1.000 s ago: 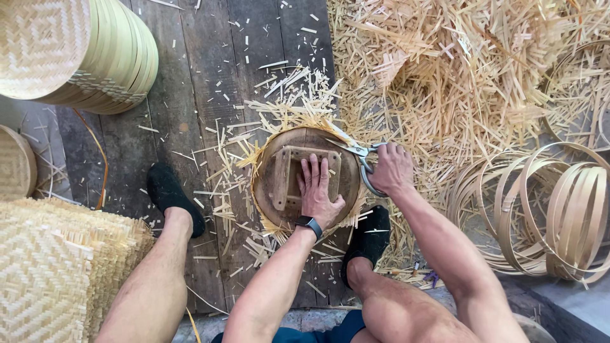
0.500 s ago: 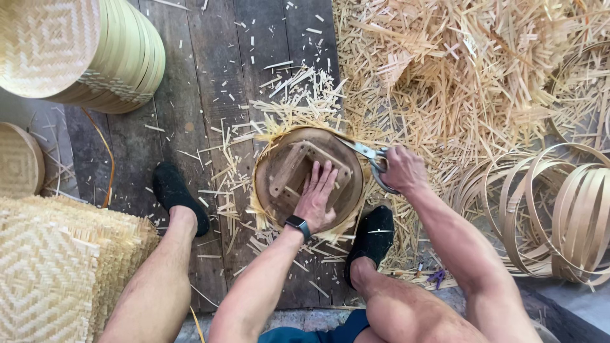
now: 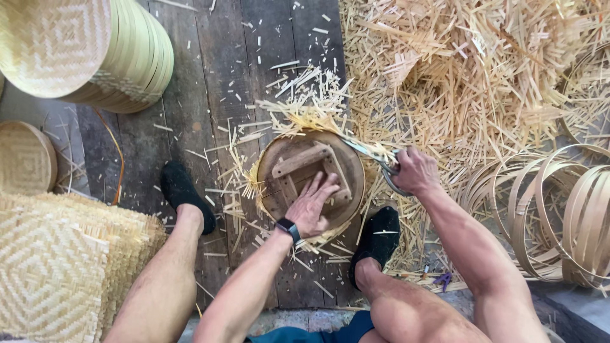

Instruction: The person assembles round bamboo baskets by placing a woven mat over a circular frame, pressing it into a wooden mold, and trimming the excess mat with shears. The finished baskets are stacked nearby.

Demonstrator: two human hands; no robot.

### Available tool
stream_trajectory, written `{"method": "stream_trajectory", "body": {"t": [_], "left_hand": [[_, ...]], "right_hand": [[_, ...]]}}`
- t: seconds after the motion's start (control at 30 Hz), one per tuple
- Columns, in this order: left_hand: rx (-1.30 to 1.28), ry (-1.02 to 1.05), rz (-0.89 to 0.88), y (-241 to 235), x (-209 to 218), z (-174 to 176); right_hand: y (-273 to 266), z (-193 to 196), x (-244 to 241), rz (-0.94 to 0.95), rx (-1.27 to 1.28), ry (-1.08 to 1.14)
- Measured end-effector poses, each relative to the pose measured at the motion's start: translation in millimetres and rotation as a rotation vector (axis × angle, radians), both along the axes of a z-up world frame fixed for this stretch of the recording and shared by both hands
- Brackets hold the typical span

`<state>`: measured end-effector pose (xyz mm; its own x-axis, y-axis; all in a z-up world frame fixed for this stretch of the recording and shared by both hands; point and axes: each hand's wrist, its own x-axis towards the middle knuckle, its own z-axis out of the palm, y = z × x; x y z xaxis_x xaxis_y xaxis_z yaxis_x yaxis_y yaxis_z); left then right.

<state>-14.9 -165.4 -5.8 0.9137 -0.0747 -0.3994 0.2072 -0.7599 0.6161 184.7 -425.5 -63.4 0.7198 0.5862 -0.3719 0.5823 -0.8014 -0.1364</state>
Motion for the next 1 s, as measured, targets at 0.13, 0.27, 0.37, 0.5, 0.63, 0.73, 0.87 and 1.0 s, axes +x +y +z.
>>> {"method": "stream_trajectory", "body": {"t": [0.13,0.27,0.37,0.5,0.63,0.73,0.87,1.0], "left_hand": [[-0.032,0.212,0.675,-36,37,-1],[0.281,0.252,0.489,-64,60,-6],[0.281,0.232,0.425,-56,53,-7],[0.285,0.135,0.200,-45,30,-9],[0.291,0.108,0.140,-45,29,-12],[0.275,0.057,0.171,-45,24,-14],[0.269,0.009,0.020,-31,14,-12],[0.253,-0.021,-0.102,-20,6,-11]], "right_hand": [[5,6,-5,-0.046,-0.022,0.037],[50,-1,1,0.107,0.055,-0.196],[49,10,9,0.028,-0.022,-0.043],[10,31,2,-0.046,-0.165,0.160],[28,22,-1,0.041,0.020,-0.054],[53,-6,2,0.104,0.057,-0.243],[16,-11,8,0.031,0.034,-0.013],[5,0,1,-0.018,-0.003,0.048]]}}
